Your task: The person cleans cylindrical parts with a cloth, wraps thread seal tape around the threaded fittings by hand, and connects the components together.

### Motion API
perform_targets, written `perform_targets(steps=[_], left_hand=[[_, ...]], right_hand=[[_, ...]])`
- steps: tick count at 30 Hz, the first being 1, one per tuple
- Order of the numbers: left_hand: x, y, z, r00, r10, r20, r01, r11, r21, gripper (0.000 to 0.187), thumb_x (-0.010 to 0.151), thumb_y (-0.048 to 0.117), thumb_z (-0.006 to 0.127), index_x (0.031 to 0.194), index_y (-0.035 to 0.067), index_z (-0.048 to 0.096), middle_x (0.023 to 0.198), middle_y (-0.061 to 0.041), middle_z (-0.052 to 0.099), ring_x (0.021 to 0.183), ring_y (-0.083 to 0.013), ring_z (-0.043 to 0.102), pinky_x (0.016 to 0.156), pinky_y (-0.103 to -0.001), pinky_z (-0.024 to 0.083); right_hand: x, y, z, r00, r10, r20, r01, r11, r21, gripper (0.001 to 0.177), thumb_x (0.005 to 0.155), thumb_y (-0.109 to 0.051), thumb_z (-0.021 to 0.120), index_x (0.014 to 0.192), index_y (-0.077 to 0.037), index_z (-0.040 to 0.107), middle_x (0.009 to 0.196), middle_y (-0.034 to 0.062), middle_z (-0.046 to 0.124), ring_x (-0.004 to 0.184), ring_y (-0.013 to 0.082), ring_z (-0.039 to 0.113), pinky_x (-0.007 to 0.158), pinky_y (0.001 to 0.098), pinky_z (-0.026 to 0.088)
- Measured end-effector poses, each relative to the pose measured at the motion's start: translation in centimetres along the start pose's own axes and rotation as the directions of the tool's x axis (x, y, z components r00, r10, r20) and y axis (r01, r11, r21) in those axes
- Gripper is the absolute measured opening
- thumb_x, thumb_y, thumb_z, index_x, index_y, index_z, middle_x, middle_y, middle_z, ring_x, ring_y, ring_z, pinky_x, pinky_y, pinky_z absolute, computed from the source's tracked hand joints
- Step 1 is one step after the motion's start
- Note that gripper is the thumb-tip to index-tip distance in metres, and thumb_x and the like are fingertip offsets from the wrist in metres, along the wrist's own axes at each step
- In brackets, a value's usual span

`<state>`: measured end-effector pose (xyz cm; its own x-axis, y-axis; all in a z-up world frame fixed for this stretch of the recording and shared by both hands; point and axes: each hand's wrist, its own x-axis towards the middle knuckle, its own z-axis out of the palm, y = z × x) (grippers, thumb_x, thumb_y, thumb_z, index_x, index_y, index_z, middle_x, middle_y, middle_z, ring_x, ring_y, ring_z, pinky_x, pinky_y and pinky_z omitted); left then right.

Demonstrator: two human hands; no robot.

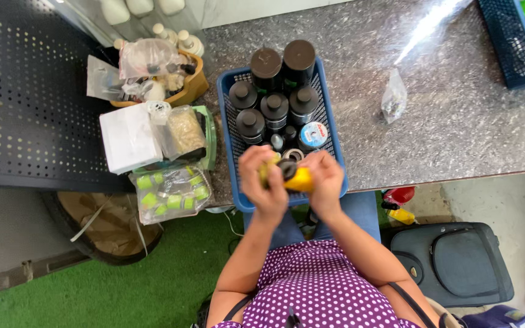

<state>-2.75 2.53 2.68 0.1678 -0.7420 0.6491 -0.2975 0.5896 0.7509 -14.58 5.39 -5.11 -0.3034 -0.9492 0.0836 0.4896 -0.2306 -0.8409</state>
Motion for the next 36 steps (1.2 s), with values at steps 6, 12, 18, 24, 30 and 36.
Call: perform_targets(steps=[6,12,18,24,30,36], left_hand=[[-2.5,-0.2,0.7,0.949,-0.228,0.215,0.286,0.912,-0.295,0.019,0.102,0.017,0.058,0.114,0.003,0.061,0.114,-0.011,0.066,0.107,-0.0211,0.066,0.100,-0.034,0.052],[-2.9,-3.4,-0.3,0.707,-0.526,0.472,0.702,0.598,-0.386,0.016,0.099,0.013,0.066,0.112,0.003,0.065,0.106,-0.005,0.068,0.096,-0.0106,0.062,0.090,-0.027,0.051],[-1.4,-3.9,-2.4,0.917,-0.396,0.047,0.399,0.907,-0.135,0.009,0.099,0.010,0.066,0.106,0.004,0.065,0.107,-0.003,0.067,0.096,-0.0112,0.064,0.089,-0.026,0.054],[-0.8,-5.2,-4.5,0.844,-0.537,0.004,0.510,0.799,-0.320,0.008,0.101,0.007,0.064,0.107,0.003,0.065,0.103,-0.003,0.067,0.094,-0.0106,0.061,0.090,-0.027,0.050],[-2.0,-4.8,-3.7,0.827,-0.553,0.097,0.557,0.785,-0.273,0.010,0.100,0.009,0.065,0.108,0.002,0.065,0.102,-0.003,0.069,0.094,-0.0107,0.063,0.088,-0.026,0.051],[-1.5,-4.0,-3.4,0.895,-0.406,0.184,0.423,0.904,-0.066,0.011,0.094,0.006,0.069,0.104,0.003,0.067,0.102,-0.007,0.068,0.094,-0.0184,0.066,0.088,-0.030,0.052]], right_hand=[[1.6,1.6,-2.7,0.984,0.174,0.046,-0.166,0.975,-0.148,0.035,0.106,-0.028,0.057,0.081,-0.003,0.059,0.083,0.0036,0.058,0.078,0.0123,0.055,0.070,0.0282,0.045],[1.7,1.4,-1.7,0.859,0.510,0.042,-0.508,0.860,-0.054,0.030,0.097,-0.029,0.059,0.089,-0.003,0.069,0.080,0.0018,0.067,0.067,0.0112,0.059,0.059,0.0274,0.046],[5.3,0.2,-2.2,0.996,-0.048,0.072,0.083,0.766,-0.638,0.033,0.111,-0.032,0.056,0.099,-0.002,0.063,0.084,-0.0007,0.065,0.078,0.0077,0.060,0.071,0.0246,0.050],[6.5,-0.4,0.1,0.994,-0.042,0.098,0.099,0.714,-0.693,0.031,0.091,-0.014,0.079,0.112,-0.002,0.060,0.100,0.0061,0.067,0.090,0.0140,0.065,0.079,0.0296,0.056],[5.8,0.5,-0.3,0.958,-0.043,0.284,0.278,0.380,-0.882,0.031,0.088,-0.006,0.076,0.115,-0.001,0.063,0.109,0.0215,0.064,0.102,0.0378,0.061,0.089,0.0424,0.051],[4.3,-2.3,0.1,0.928,-0.146,0.341,0.370,0.300,-0.879,0.017,0.088,-0.010,0.077,0.101,-0.003,0.069,0.107,0.0125,0.068,0.108,0.0347,0.062,0.094,0.0426,0.050]])
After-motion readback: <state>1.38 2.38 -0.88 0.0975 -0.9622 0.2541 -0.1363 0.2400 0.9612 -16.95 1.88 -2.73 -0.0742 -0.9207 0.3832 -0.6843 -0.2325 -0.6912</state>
